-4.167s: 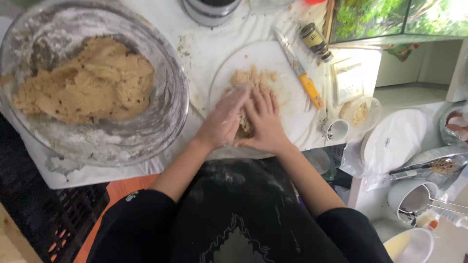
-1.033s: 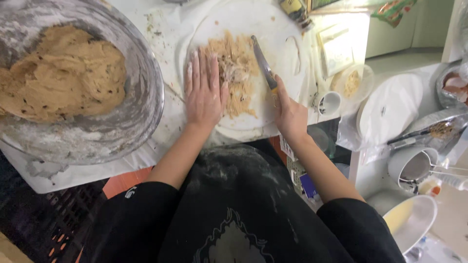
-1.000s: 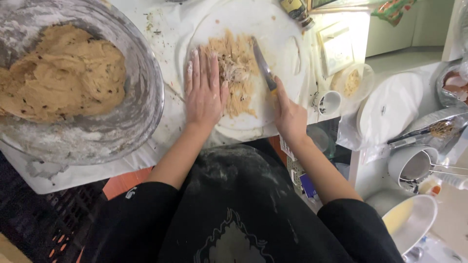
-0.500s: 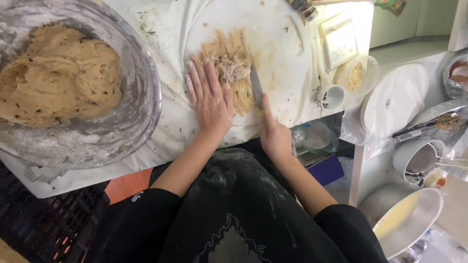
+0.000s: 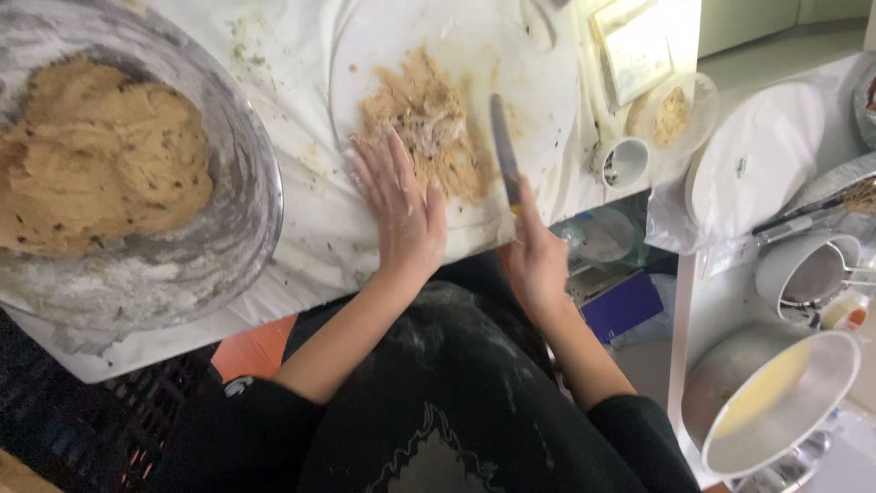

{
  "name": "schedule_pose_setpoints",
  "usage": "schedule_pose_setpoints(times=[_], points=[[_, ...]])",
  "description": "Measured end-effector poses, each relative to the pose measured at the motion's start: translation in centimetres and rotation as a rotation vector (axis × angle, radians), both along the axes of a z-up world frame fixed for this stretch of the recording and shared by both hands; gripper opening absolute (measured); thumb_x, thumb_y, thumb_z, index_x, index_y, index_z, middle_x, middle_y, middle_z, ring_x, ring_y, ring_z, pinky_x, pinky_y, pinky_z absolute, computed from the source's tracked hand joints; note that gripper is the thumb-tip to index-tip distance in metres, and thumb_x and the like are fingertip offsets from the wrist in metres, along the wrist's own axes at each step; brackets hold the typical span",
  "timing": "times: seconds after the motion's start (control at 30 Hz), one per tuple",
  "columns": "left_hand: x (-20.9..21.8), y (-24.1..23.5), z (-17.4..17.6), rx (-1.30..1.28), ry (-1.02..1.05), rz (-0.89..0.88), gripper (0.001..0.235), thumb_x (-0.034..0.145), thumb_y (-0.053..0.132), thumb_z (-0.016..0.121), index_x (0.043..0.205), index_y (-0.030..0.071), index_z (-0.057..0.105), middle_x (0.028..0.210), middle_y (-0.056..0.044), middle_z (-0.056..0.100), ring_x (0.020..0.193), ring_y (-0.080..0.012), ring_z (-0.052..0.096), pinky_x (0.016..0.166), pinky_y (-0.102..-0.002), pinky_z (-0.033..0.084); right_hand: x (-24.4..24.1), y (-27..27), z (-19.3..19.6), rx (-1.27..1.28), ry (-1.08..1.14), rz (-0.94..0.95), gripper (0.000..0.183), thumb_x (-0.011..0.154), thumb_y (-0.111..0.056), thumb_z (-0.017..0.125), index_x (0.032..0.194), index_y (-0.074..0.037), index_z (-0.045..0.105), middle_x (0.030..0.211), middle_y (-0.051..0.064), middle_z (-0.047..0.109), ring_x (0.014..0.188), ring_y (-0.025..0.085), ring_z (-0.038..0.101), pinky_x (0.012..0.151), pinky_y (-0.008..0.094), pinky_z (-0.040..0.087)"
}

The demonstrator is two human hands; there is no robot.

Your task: The person is kneading and shaping dough on a white surface, occasionally using a small knife to cut or scrap pieces of dough.

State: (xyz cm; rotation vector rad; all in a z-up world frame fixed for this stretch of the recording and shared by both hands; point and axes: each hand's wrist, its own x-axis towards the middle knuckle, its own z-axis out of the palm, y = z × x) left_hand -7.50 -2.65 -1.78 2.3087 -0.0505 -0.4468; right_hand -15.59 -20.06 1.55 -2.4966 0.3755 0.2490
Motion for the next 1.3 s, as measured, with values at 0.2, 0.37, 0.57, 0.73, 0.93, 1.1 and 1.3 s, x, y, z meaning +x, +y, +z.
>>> schedule_pose_setpoints(times=[0.2, 0.37, 0.57, 0.73, 0.93, 1.1, 1.3], points=[[7.7, 0.7, -1.4, 0.056, -0.400, -0.278, 0.062, 0.116, 0.031, 0.044, 0.168, 0.011, 0.018, 0.175, -0.014, 0.027, 0.160, -0.0361, 0.020, 0.135, -0.053, 0.017, 0.5, -1.1, -1.8, -0.075, 0.004, -0.044, 0.069, 0.095, 0.000, 0.054, 0.161, -0.015, 0.041, 0.074, 0.027, 0.064, 0.063, 0.042, 0.066, 0.061, 0.049, 0.052], [10.2, 0.3, -2.5, 0.038, -0.529, -0.514, 0.056, 0.106, 0.027, 0.052, 0.158, 0.011, 0.040, 0.162, -0.012, 0.044, 0.153, -0.0376, 0.031, 0.128, -0.059, 0.018, -3.1, 0.1, -3.2, -0.081, 0.002, 0.041, 0.059, 0.099, -0.006, 0.060, 0.156, -0.018, 0.047, 0.067, 0.021, 0.064, 0.055, 0.036, 0.065, 0.055, 0.048, 0.051], [7.4, -1.8, -5.0, 0.122, -0.500, -0.204, 0.049, 0.114, 0.026, 0.051, 0.161, 0.011, 0.045, 0.171, -0.006, 0.037, 0.161, -0.0330, 0.023, 0.134, -0.058, 0.011, -0.8, -1.0, -1.0, -0.105, 0.005, -0.071, 0.061, 0.101, -0.007, 0.059, 0.158, -0.019, 0.044, 0.070, 0.021, 0.064, 0.061, 0.037, 0.067, 0.058, 0.047, 0.051], [5.6, -3.5, -2.3, 0.285, -0.305, 0.055, 0.057, 0.111, 0.029, 0.046, 0.161, 0.001, 0.040, 0.171, -0.010, 0.023, 0.160, -0.0437, 0.011, 0.129, -0.062, 0.000, -1.9, 0.2, -2.6, 0.048, 0.004, -0.094, 0.065, 0.099, -0.005, 0.059, 0.160, -0.016, 0.040, 0.073, 0.025, 0.063, 0.063, 0.038, 0.067, 0.063, 0.046, 0.055], [6.4, -2.0, -3.0, 0.319, -0.200, -0.095, 0.066, 0.112, 0.041, 0.045, 0.165, 0.013, 0.019, 0.172, -0.009, 0.011, 0.159, -0.0399, 0.009, 0.129, -0.061, 0.005, -1.2, -3.6, -2.3, -0.101, -0.077, -0.040, 0.065, 0.101, -0.002, 0.056, 0.160, -0.025, 0.042, 0.083, 0.024, 0.068, 0.068, 0.033, 0.073, 0.064, 0.045, 0.056], [8.4, 1.5, -3.1, 0.313, -0.257, -0.263, 0.059, 0.118, 0.040, 0.039, 0.169, 0.023, 0.014, 0.177, -0.004, 0.010, 0.164, -0.0308, 0.014, 0.136, -0.051, 0.013, -1.0, -3.3, -2.3, -0.186, 0.012, -0.068, 0.068, 0.098, -0.003, 0.059, 0.160, -0.022, 0.042, 0.075, 0.023, 0.067, 0.065, 0.038, 0.068, 0.062, 0.048, 0.053], [7.6, 1.5, -1.7, 0.238, -0.284, -0.272, 0.058, 0.113, 0.029, 0.035, 0.167, 0.008, 0.027, 0.174, -0.011, 0.023, 0.162, -0.0360, 0.018, 0.134, -0.052, 0.007, -5.9, 1.8, -5.6, 0.078, 0.100, -0.189, 0.065, 0.098, -0.008, 0.061, 0.158, -0.020, 0.039, 0.074, 0.019, 0.070, 0.058, 0.027, 0.070, 0.057, 0.041, 0.056]])
